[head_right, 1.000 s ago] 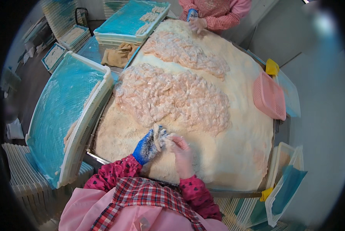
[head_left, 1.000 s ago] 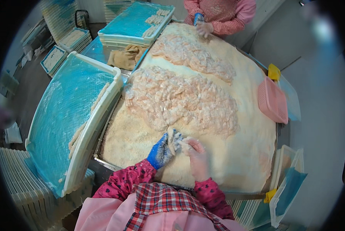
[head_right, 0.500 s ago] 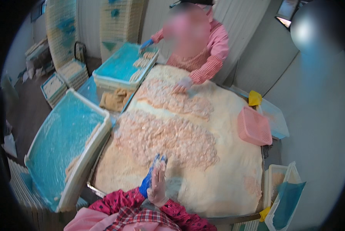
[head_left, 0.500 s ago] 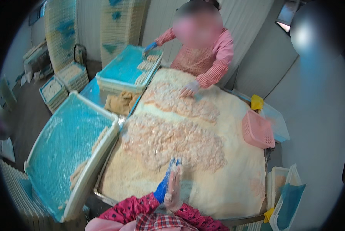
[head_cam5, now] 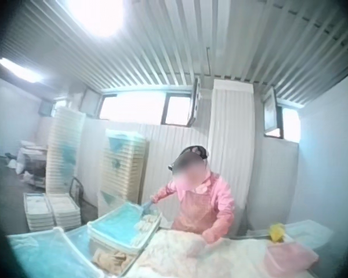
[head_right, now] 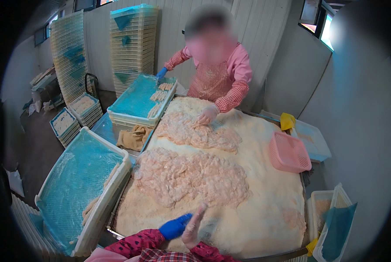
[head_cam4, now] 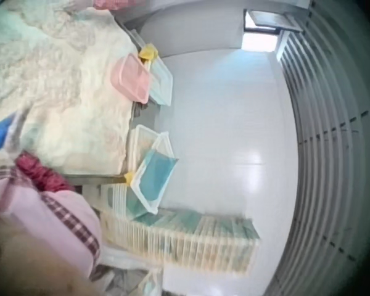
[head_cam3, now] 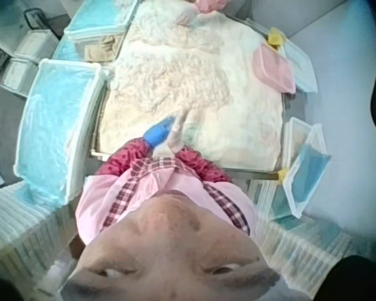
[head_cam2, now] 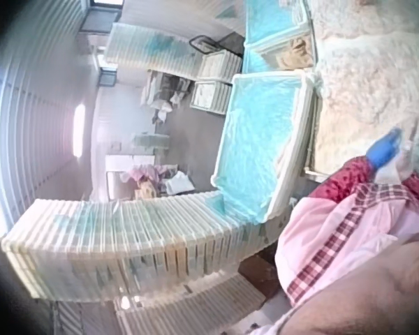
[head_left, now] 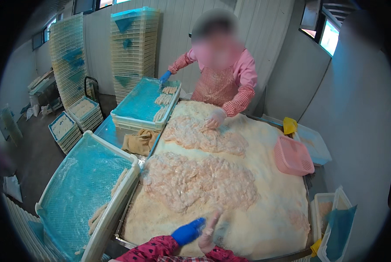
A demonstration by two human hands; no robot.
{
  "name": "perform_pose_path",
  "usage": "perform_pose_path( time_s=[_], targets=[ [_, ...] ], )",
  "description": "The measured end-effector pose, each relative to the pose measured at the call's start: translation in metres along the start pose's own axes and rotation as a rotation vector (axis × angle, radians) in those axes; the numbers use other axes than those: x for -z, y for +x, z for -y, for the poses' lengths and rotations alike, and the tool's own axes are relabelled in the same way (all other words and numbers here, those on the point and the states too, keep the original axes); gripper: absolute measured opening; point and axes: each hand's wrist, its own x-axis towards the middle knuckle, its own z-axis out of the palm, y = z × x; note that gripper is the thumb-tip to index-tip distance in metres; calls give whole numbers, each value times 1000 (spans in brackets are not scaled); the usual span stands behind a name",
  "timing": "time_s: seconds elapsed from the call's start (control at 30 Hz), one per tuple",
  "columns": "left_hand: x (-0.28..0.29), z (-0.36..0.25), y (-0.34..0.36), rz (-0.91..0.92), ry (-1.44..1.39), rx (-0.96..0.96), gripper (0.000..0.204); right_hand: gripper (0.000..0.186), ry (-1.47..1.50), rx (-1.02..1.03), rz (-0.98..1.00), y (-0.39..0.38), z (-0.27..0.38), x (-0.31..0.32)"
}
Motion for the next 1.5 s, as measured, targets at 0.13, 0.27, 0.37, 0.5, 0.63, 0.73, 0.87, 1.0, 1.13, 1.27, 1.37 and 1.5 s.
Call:
perform_pose_path(
  time_s=[0.13, 0.27, 0.37, 0.5, 0.63, 0.73, 0.87, 1.0, 1.13, 1.27, 1.37, 1.5],
  targets=[
    [-6, 16, 6, -223, -735, -74, 49, 72, -35, 134, 76, 10, 15, 7],
    [1, -40, -4, -288, -1327, -73, 48, 69, 0, 21, 47, 4, 34, 11],
    [-39, -72, 1, -612, -766, -686, 67, 74, 38, -30, 273, -7, 46, -7],
    [-59, -66, 5, -742, -869, -798, 88, 82, 9, 146, 180, 3, 46, -5],
    [-34, -74, -7, -515, -870, -724, 82, 84, 71, 145, 191, -8, 48, -6],
    [-26, -54, -5, -414, -905, -563, 77, 85, 81, 77, 109, 2, 35, 1],
    [-4, -18, -4, -353, -1070, -267, 61, 75, 2, -63, 207, 9, 12, 3],
    [21, -18, -53, -395, -1557, -100, 58, 61, -370, -151, -69, 49, -41, 59],
    [35, -9, -105, -525, -1659, -70, 58, 33, -835, -141, -113, 89, -108, 146],
    [46, -24, -133, -625, -1727, -53, 57, 28, -707, -396, -83, 107, -122, 150],
    [86, -39, -164, -805, -1960, -267, 66, 18, -702, -349, -42, 108, -135, 178],
    [152, -13, -298, -1477, -994, -315, 65, 19, -714, -430, 64, 124, -119, 168]
  ],
)
